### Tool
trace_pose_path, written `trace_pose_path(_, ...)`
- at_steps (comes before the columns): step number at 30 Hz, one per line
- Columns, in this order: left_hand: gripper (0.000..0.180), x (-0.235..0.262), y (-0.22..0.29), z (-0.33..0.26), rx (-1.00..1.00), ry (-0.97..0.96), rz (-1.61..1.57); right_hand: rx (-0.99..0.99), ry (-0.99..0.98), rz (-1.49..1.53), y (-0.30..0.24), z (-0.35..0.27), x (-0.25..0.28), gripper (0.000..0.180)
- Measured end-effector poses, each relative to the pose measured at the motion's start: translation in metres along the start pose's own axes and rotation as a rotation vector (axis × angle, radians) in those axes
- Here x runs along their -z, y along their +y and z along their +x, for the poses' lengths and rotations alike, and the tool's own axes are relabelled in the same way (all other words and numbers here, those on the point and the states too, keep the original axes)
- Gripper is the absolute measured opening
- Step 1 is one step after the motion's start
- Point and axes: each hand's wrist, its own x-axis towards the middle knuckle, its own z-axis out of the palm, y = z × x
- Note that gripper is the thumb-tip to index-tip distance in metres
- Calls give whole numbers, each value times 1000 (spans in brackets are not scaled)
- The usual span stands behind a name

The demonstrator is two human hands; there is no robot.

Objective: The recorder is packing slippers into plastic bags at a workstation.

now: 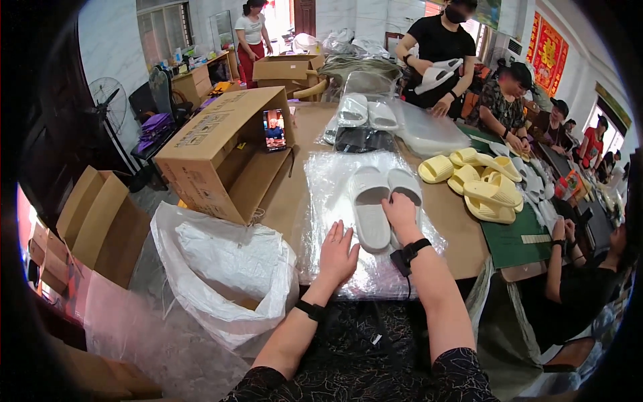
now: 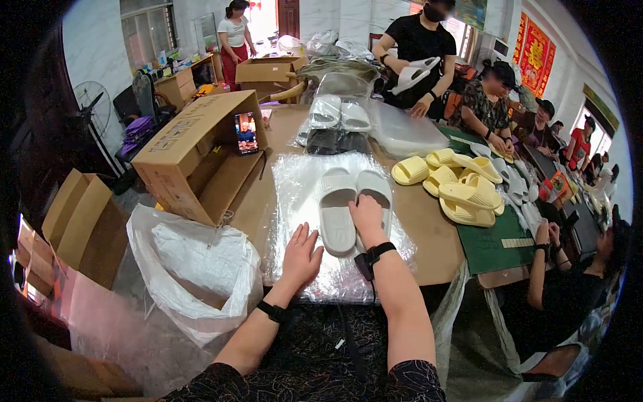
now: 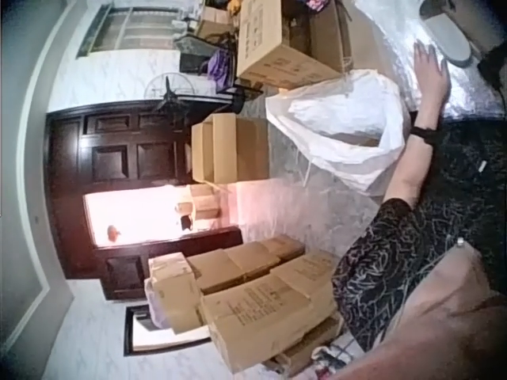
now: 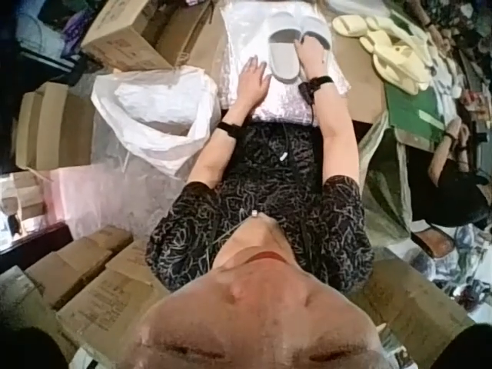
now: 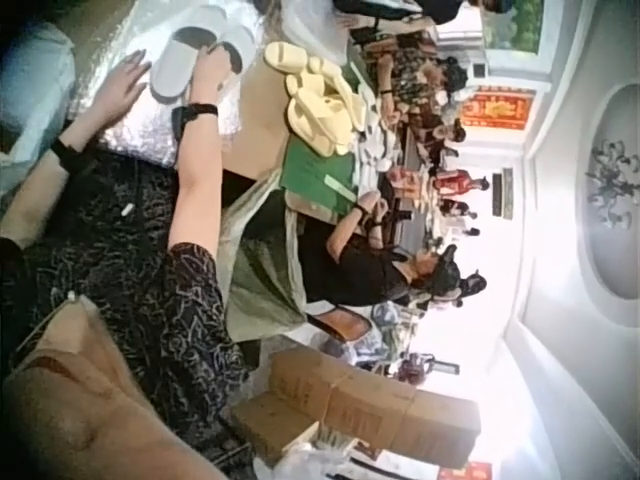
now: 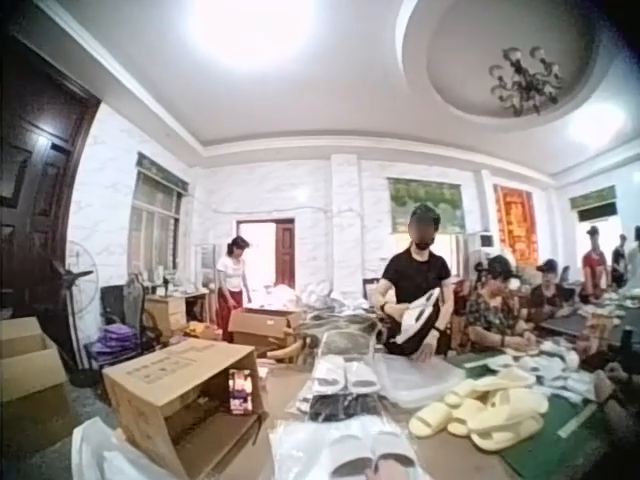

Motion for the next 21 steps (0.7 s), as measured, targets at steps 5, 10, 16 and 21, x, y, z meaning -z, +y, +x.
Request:
trace_pose_path(5, 47, -7, -2, 1, 35, -29, -32, -17, 22, -23, 44, -14, 14, 33)
trace_pose_path(10, 48, -9, -4, 2, 8, -20, -15, -129, 39, 30, 87, -58, 53, 38)
trace_pose_path(16, 78, 13, -2, 7, 106, -335, 141, -135, 247, 133, 83, -116, 95, 31)
trace_pose_path(21, 91, 29, 5, 16, 93, -506, 253, -83, 356, 280, 41, -151, 110, 19)
